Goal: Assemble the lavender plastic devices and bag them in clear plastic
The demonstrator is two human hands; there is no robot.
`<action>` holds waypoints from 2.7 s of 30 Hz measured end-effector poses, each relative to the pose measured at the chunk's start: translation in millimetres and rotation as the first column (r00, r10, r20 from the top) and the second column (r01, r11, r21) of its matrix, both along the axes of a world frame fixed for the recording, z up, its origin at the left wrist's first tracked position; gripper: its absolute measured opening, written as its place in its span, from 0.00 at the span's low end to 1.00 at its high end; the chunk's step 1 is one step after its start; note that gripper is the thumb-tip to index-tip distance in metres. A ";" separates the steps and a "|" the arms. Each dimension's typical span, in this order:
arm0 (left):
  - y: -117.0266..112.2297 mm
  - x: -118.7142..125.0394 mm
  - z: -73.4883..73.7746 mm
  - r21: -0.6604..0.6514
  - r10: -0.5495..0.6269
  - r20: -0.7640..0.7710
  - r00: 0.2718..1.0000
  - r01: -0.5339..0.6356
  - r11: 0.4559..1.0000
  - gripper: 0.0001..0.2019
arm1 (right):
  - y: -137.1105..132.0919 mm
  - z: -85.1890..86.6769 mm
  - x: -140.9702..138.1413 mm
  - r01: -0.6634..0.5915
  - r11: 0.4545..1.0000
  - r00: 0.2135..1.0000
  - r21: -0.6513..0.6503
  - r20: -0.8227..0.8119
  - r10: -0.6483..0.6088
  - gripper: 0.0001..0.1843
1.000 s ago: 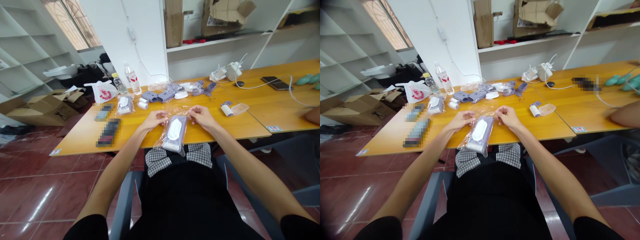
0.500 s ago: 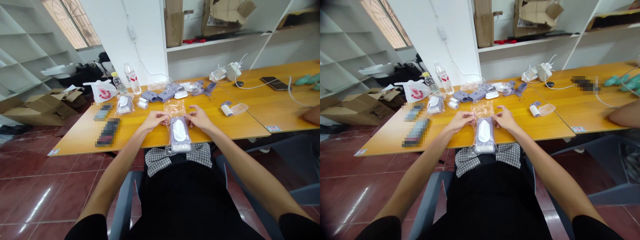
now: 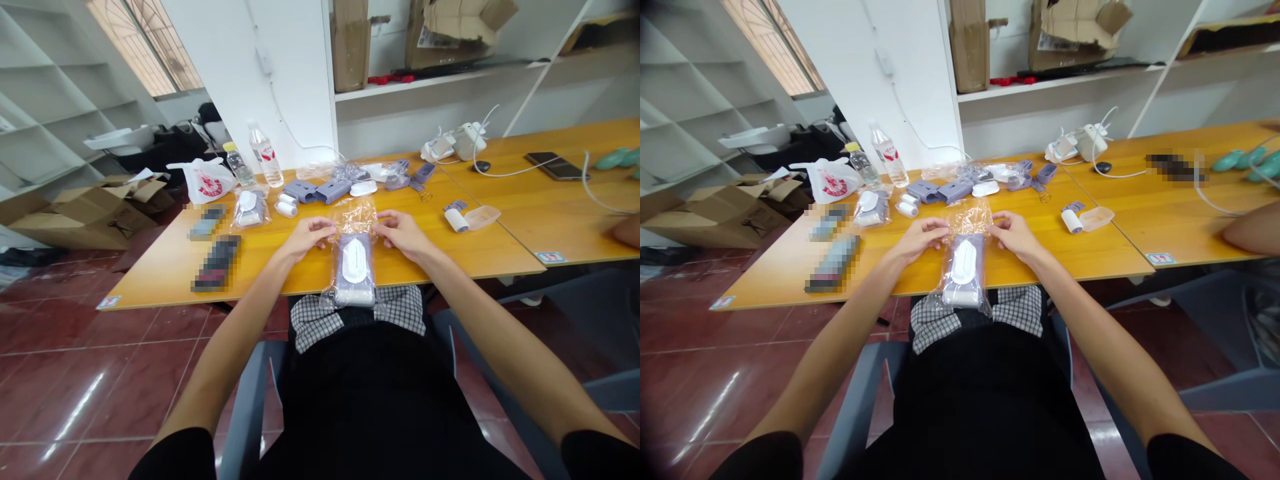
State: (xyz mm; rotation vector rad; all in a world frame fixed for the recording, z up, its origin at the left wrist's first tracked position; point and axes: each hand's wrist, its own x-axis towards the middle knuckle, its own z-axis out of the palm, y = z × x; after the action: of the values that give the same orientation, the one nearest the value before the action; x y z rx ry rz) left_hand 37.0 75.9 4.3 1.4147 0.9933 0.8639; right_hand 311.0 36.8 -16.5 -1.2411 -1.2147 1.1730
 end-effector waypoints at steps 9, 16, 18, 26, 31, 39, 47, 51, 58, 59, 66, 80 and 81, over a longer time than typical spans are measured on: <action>3.6 5.5 -4.5 0.021 0.163 -0.005 0.987 -0.163 0.986 0.20 | -29.7 18.0 -29.0 0.028 0.868 0.811 0.496 0.497 -0.310 0.35; 6.7 7.8 -8.6 0.098 0.281 0.007 0.960 -0.281 0.955 0.20 | -42.5 20.6 -44.8 -0.131 0.939 0.728 0.317 0.674 -0.126 0.58; 7.0 7.4 -8.2 0.102 0.302 0.012 0.953 -0.301 0.948 0.19 | -38.2 17.3 -42.3 -0.144 0.943 0.767 0.299 0.636 -0.085 0.55; 4.8 6.2 -6.6 0.063 0.287 -0.011 0.958 -0.285 0.956 0.12 | 1.6 -9.5 -17.5 0.113 0.974 0.960 0.196 0.230 -0.158 0.31; 2.8 9.7 -8.0 0.058 0.293 0.005 0.956 -0.293 0.955 0.10 | 25.7 -6.9 -0.4 0.053 0.998 0.992 0.036 0.115 -0.057 0.28; 7.8 -1.7 -11.6 0.015 0.160 0.065 0.985 -0.161 0.987 0.17 | 38.8 11.9 -3.2 -0.183 0.981 0.981 -0.068 0.046 0.186 0.17; 11.3 -8.6 -8.5 -0.067 0.095 0.178 0.979 -0.085 0.994 0.19 | 39.7 1.4 6.6 -0.168 0.982 0.986 0.084 0.000 0.169 0.19; 10.0 -10.0 -9.6 -0.021 0.015 0.175 0.984 -0.011 1.000 0.20 | 39.3 0.1 8.8 -0.266 0.962 0.964 0.064 0.031 0.265 0.26; 9.9 -3.6 -10.6 0.008 0.113 0.148 0.982 -0.116 0.993 0.14 | 40.1 -3.2 14.1 -0.288 0.949 0.958 0.132 0.032 0.286 0.25; 10.2 -3.4 -10.1 -0.009 0.115 0.151 0.982 -0.115 0.993 0.11 | 40.0 -3.0 15.2 -0.285 0.949 0.959 0.139 0.033 0.283 0.25; 12.8 -2.3 -12.6 0.014 0.079 0.161 0.984 -0.082 0.996 0.06 | 40.2 -3.1 18.6 -0.284 0.948 0.958 0.141 0.092 0.273 0.11; 15.0 -0.6 -15.7 0.009 0.111 0.170 0.979 -0.114 0.993 0.08 | 36.1 -3.8 15.8 -0.246 0.947 0.955 0.208 0.217 0.200 0.11; 15.2 -0.6 -15.7 0.007 0.111 0.168 0.979 -0.114 0.993 0.07 | 36.0 -4.3 15.0 -0.239 0.947 0.955 0.215 0.227 0.190 0.12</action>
State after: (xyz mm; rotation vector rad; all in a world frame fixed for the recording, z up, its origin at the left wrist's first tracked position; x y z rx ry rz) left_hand 36.4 91.1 -11.4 1.2859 0.9458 1.0593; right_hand 326.0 72.8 -20.7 -1.0832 -1.6302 1.0324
